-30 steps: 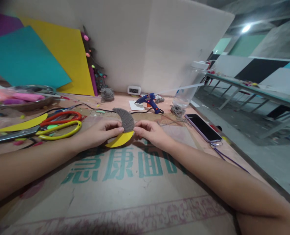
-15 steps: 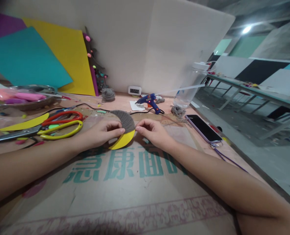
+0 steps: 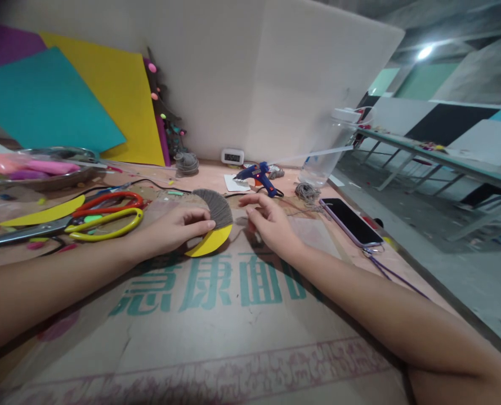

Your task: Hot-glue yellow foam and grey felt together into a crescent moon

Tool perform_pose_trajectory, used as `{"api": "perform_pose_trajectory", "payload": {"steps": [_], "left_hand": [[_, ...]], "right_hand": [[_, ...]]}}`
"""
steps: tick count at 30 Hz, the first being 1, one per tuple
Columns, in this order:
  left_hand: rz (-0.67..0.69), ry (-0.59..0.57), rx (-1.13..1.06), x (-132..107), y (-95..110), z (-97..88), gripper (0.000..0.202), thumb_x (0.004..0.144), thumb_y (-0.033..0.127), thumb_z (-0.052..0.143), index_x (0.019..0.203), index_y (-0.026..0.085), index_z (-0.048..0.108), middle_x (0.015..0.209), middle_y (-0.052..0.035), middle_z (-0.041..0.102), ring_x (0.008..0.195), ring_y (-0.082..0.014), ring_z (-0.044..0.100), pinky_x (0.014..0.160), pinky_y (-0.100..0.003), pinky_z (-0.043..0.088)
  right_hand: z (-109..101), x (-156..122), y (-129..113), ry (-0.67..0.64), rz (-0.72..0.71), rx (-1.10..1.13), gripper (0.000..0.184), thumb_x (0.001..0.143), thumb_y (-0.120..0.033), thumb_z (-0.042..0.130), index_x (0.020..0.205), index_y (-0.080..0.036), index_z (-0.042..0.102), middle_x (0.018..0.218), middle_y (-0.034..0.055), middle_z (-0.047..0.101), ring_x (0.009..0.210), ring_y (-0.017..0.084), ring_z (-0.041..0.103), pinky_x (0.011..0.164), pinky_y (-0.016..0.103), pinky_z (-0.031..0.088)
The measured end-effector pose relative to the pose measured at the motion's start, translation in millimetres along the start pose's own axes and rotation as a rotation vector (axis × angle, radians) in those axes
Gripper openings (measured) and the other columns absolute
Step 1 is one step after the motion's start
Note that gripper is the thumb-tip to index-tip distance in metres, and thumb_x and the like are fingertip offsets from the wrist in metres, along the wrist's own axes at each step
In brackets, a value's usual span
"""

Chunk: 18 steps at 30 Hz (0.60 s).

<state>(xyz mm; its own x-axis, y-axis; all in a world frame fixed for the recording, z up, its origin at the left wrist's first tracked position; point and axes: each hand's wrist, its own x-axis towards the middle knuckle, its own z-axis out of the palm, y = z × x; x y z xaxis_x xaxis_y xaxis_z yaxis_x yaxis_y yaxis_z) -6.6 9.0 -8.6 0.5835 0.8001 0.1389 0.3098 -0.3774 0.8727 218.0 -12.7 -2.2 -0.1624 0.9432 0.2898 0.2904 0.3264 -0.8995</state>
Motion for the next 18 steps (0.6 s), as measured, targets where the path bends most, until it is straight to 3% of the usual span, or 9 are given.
{"api": "perform_pose_trajectory", "payload": {"steps": [2,8,13,18], "left_hand": [[0.006,0.009,0.017,0.8,-0.9,0.1,0.033,0.088,0.042,0.053,0.067,0.018,0.049,0.057,0.0056,0.042,0.051,-0.0085,0.041,0.046,-0.021,0.028],[-0.022,-0.028,-0.014,0.9,2.6,1.2,0.03,0.087,0.042,0.053,0.071,0.017,0.052,0.059,0.0054,0.044,0.05,-0.0088,0.041,0.046,-0.022,0.029],[0.006,-0.103,0.076,-1.0,6.3,0.4,0.033,0.088,0.044,0.052,0.068,0.017,0.052,0.058,0.0043,0.046,0.053,-0.0098,0.043,0.049,-0.022,0.03],[0.081,-0.107,0.092,-1.1,2.9,0.0,0.037,0.091,0.046,0.049,0.068,0.017,0.05,0.06,0.0039,0.043,0.056,-0.0096,0.041,0.051,-0.022,0.03]], "right_hand": [[0.2,-2.5,-3.8,0.022,-0.037,-0.004,0.026,0.09,-0.04,0.055,0.105,-0.019,0.059,0.102,0.0039,0.064,0.052,0.006,0.05,0.046,0.023,0.042],[4.2,-6.8,-6.7,-0.12,0.021,-0.079,0.033,0.088,-0.048,0.058,0.097,-0.017,0.064,0.066,-0.0021,0.057,0.052,0.009,0.049,0.049,0.023,0.04],[5.2,-5.7,-6.8,-0.164,0.009,-0.086,0.031,0.083,-0.048,0.062,0.074,-0.017,0.06,0.057,-0.004,0.051,0.05,0.009,0.046,0.049,0.022,0.037],[2.0,-3.1,-5.9,-0.171,0.075,-0.058,0.036,0.083,-0.051,0.063,0.07,-0.018,0.057,0.052,-0.0056,0.047,0.047,0.008,0.042,0.045,0.021,0.032]]}}
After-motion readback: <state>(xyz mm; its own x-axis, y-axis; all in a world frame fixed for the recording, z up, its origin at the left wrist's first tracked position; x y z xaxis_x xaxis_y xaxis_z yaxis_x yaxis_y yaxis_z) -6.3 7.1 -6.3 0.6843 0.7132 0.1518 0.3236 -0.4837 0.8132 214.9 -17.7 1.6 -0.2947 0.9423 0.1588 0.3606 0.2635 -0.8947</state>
